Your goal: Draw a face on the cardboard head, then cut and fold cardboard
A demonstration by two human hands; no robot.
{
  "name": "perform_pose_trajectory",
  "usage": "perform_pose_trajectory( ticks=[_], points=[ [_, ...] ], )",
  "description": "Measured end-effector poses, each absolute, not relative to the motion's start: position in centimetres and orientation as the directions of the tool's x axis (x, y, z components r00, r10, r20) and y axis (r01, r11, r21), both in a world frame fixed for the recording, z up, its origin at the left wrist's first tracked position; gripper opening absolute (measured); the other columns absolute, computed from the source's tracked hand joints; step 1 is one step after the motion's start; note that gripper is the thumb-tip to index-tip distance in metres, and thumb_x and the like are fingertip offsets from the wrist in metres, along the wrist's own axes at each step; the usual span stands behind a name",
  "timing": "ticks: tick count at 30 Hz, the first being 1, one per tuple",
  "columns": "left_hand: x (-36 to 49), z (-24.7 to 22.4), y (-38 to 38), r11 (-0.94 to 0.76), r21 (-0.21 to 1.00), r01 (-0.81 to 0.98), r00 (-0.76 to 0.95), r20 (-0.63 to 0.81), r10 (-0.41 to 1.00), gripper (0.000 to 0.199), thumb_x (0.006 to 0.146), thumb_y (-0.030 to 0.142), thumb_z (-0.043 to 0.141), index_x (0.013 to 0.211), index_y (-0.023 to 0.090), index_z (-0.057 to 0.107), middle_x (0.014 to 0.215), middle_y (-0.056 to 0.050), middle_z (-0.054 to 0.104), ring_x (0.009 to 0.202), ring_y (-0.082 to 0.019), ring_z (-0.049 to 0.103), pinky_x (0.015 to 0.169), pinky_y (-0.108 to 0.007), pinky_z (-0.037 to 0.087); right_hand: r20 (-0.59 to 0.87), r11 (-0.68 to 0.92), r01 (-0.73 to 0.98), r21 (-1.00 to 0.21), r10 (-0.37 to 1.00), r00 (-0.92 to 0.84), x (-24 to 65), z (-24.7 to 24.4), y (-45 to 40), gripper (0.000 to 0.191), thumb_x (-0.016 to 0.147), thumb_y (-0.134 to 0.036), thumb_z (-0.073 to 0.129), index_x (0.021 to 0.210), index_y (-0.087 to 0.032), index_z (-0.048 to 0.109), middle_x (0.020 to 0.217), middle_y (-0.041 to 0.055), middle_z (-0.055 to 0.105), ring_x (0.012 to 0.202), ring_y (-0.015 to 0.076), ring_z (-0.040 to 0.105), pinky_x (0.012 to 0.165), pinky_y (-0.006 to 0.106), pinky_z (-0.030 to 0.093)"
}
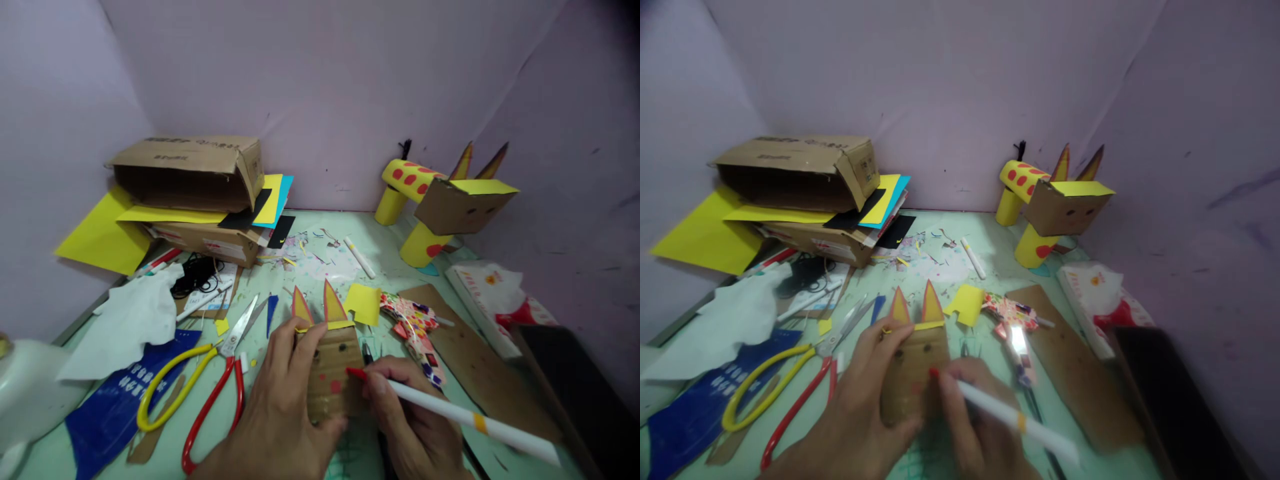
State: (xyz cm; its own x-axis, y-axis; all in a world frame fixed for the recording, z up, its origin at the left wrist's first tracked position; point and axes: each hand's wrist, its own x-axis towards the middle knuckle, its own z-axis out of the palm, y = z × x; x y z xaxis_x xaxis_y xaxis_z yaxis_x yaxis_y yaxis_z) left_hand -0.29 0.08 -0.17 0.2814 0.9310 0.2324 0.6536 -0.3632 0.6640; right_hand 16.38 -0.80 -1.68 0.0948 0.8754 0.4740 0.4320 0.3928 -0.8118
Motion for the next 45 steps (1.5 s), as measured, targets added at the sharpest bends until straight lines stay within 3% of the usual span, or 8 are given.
perform_pose_trajectory(
  ticks=[11,18,27,36,45],
  points=[
    [-0.5,-0.1,0.23,-0.384,0.649,0.657,0.32,0.22,0.921,0.088,0.065,0.015,0.066,0.138,0.033,0.021,0.143,-0.011,0.024,0.134,-0.034,0.033,0.106,-0.057,0.037,0.539,0.452,0.485,-0.749,0.841,0.047,16.99,-2.42,-0.88,0.011,0.091,-0.027,0.052,0.086,-0.023,0.06,0.066,-0.0011,0.06,0.052,0.0121,0.055,0.045,0.019,0.045],
    [-0.29,0.16,0.18,-0.338,0.669,0.662,0.283,0.194,0.939,0.089,0.063,0.011,0.067,0.137,0.034,0.023,0.141,-0.01,0.025,0.133,-0.033,0.034,0.106,-0.056,0.037,0.464,0.372,0.47,-0.8,0.881,0.093,16.57,-1.69,-1.05,0.02,0.092,-0.033,0.05,0.078,-0.022,0.061,0.061,0.0001,0.059,0.05,0.014,0.053,0.044,0.023,0.043],
    [-0.1,0.17,0.16,-0.349,0.675,0.65,0.272,0.222,0.936,0.092,0.06,0.008,0.067,0.137,0.033,0.024,0.141,-0.012,0.027,0.131,-0.037,0.036,0.104,-0.06,0.038,0.491,0.429,0.419,-0.8,0.87,0.047,16.7,-1.75,-0.95,0.016,0.091,-0.028,0.052,0.08,-0.023,0.062,0.063,-0.0007,0.06,0.053,0.0132,0.056,0.047,0.022,0.044],
    [-0.39,0.09,0.27,-0.358,0.665,0.655,0.296,0.21,0.932,0.09,0.062,0.011,0.067,0.137,0.034,0.022,0.142,-0.012,0.025,0.132,-0.037,0.035,0.103,-0.059,0.039,0.432,0.357,0.406,-0.841,0.895,0.11,16.93,-2.49,-1.25,0.022,0.089,-0.04,0.054,0.079,-0.024,0.065,0.063,0.0024,0.062,0.054,0.017,0.057,0.046,0.026,0.046],
    [-0.19,0.11,0.25,-0.344,0.67,0.658,0.276,0.211,0.938,0.091,0.062,0.012,0.066,0.138,0.036,0.021,0.142,-0.01,0.026,0.133,-0.036,0.034,0.105,-0.06,0.036,0.386,0.306,0.395,-0.866,0.911,0.142,16.77,-2.04,-1.14,0.025,0.091,-0.039,0.051,0.076,-0.023,0.062,0.056,-0.0007,0.057,0.046,0.0136,0.051,0.04,0.022,0.042]
  ],
)
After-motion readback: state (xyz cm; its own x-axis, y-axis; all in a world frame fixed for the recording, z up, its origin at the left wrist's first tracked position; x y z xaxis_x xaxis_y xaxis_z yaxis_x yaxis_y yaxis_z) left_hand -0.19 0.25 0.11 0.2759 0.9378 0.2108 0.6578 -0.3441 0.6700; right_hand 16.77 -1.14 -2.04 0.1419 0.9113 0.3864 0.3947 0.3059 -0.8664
